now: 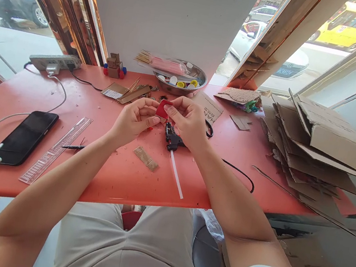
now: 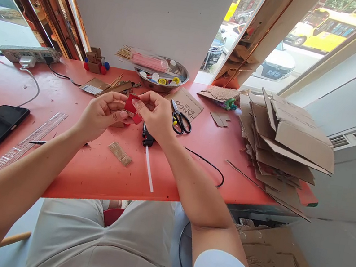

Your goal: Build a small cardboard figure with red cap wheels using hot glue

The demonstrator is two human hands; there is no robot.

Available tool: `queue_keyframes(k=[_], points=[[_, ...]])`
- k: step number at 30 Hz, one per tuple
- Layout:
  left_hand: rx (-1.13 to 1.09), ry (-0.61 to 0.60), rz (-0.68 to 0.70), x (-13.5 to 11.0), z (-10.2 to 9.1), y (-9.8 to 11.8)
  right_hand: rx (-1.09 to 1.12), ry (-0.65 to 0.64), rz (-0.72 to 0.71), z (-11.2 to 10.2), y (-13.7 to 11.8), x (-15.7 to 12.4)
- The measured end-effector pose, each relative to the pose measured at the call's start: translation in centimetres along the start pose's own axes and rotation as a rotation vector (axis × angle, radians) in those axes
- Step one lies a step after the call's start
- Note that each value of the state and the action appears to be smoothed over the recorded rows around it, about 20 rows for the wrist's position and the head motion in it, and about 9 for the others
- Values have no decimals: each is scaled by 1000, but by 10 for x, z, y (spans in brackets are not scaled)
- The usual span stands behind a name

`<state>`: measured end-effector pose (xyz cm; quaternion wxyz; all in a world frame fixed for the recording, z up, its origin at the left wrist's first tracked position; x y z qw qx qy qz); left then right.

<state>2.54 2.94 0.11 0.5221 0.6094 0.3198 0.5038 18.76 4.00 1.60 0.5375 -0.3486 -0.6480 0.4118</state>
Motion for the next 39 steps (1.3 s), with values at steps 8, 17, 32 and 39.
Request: queue_keyframes(k=[8,17,32,39], points=[[-20,85,-115,-2,1,7,-91,-40,-20,3,3,-1],[-25,242,-127,-1,-1,4,-144,-30,-103,9,7,-7],[7,179,-102,-4,1,13,-115,-221,-9,-6,-9,-2],[83,151,-77,-5,1,11,51,-340,255,-6,-6,0]])
Point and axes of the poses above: each hand's wrist, its own x-axis towards the middle knuckle, its own z-axis out of the palm, y = z × x, the point moved 3 cm from there along x, towards the middle knuckle, and after that the axes turned 1 degree about -x, right-handed, at the moved point
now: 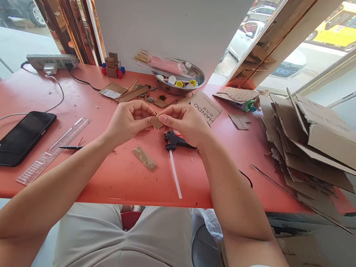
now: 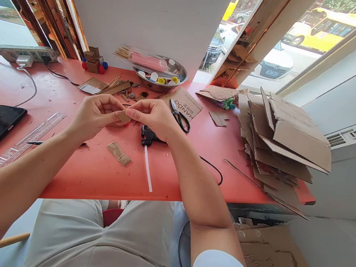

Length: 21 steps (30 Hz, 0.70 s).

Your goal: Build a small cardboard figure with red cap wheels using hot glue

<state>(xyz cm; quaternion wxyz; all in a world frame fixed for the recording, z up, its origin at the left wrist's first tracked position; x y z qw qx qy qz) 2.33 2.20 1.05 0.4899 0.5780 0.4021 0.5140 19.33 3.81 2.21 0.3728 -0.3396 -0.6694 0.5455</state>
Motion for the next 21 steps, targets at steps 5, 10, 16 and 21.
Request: queue_keyframes(k=[5,10,16,21], points=[[24,-8,13,1,-2,0,-23,-47,5,-2,-4,-2],[40,-22,-1,1,-4,1,-82,0,-40,-2,-1,-2],[29,-48,-15,3,-6,-1,-148,33,-80,-3,-1,-1],[5,-80,-13,3,-5,0,-205,93,-105,-1,-5,-3]])
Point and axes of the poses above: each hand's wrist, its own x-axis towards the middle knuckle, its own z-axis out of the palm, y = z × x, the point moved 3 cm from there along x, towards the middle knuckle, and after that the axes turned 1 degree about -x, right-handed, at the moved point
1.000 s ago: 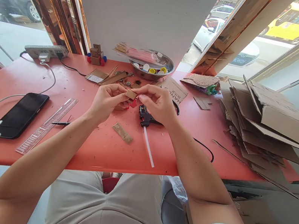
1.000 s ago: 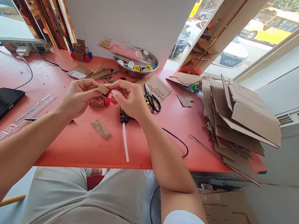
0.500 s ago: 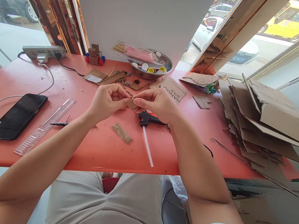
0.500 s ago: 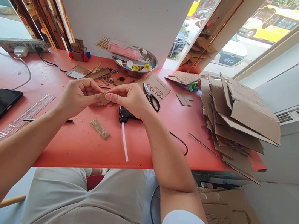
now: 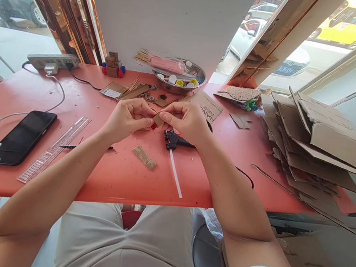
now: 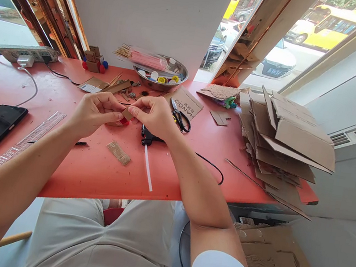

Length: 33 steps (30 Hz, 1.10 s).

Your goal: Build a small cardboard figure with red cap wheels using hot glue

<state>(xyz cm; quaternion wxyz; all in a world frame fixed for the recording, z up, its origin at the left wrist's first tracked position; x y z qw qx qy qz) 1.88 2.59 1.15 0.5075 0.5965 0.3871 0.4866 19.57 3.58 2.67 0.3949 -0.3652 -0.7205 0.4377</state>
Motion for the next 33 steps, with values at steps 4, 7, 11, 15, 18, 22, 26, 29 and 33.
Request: queue_keyframes(k=[4,7,11,15,18,22,26,29,33], points=[[-35,21,-35,0,-1,0,-20,54,-4,3,1,1],[-63,22,-46,1,-2,-1,-1,59,2,3,6,2],[-56,13,-44,3,-3,-4,46,32,-51,0,11,3],[-95,63,-42,6,-7,-6,-57,-6,-193,1,8,1],[-104,96,-68,6,-9,-7,-188,4,-258,3,7,-1],[-96,87,-121,5,-6,-12,-228,137,-267,4,12,0],[-93,66,-135,4,-1,-12,-129,177,-229,5,19,4],[-109,70,-125,2,2,-8,10,154,-146,9,23,7],[-112,109,-105,0,5,-7,152,144,-10,14,26,7]])
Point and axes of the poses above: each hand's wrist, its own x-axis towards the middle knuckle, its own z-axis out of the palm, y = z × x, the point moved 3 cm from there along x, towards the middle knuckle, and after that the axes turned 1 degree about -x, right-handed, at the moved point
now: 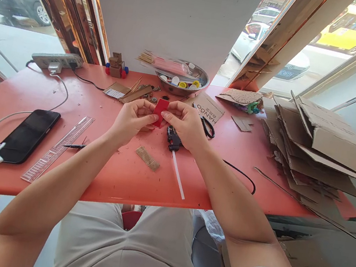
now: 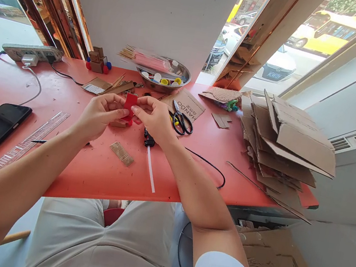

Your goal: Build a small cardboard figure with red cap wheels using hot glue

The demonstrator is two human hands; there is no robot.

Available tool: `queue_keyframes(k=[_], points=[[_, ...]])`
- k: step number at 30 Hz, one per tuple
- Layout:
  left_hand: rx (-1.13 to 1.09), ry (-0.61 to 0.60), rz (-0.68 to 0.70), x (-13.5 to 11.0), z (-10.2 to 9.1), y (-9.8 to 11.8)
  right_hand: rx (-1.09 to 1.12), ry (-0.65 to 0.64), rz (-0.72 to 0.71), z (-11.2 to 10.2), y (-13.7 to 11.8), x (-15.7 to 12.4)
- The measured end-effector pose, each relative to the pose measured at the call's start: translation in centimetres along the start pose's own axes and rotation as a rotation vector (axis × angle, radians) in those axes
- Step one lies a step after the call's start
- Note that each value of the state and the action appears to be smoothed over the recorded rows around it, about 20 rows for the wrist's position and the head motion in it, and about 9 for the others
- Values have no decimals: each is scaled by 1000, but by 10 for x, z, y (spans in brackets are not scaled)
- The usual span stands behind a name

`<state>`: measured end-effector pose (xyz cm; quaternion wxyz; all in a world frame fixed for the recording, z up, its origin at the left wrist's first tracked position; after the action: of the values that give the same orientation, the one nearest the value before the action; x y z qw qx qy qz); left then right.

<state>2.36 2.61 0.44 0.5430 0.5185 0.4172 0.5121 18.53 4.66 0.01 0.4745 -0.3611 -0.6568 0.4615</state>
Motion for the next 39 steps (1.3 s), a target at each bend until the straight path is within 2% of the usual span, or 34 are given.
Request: queue_keyframes(k=[2,6,9,15,19,26,33,39], points=[[23,15,34,0,1,-1,2,21,28,1,0,-1],[80,66,170,0,-1,0,-47,64,-9,1,-4,-3],[50,82,215,1,-2,0,6,76,14,4,-5,-3],[-54,128,169,-1,2,0,205,127,116,15,-1,-5],[-25,142,133,-2,3,1,216,144,97,18,-1,-7],[-21,193,167,-4,4,3,213,214,58,20,-3,-8],[-113,118,49,-3,7,-4,141,260,2,22,-1,-10],[-129,59,-2,-1,3,-7,81,204,-60,24,-4,-9]])
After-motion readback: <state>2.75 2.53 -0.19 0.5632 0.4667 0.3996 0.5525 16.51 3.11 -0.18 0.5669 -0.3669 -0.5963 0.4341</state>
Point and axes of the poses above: each hand's wrist, its own x-axis towards the middle knuckle, its own z-axis out of the palm, y = z × x, the point moved 3 cm from there along x, towards the middle knuckle, and after that the axes turned 1 degree about -x, right-handed, at the moved point
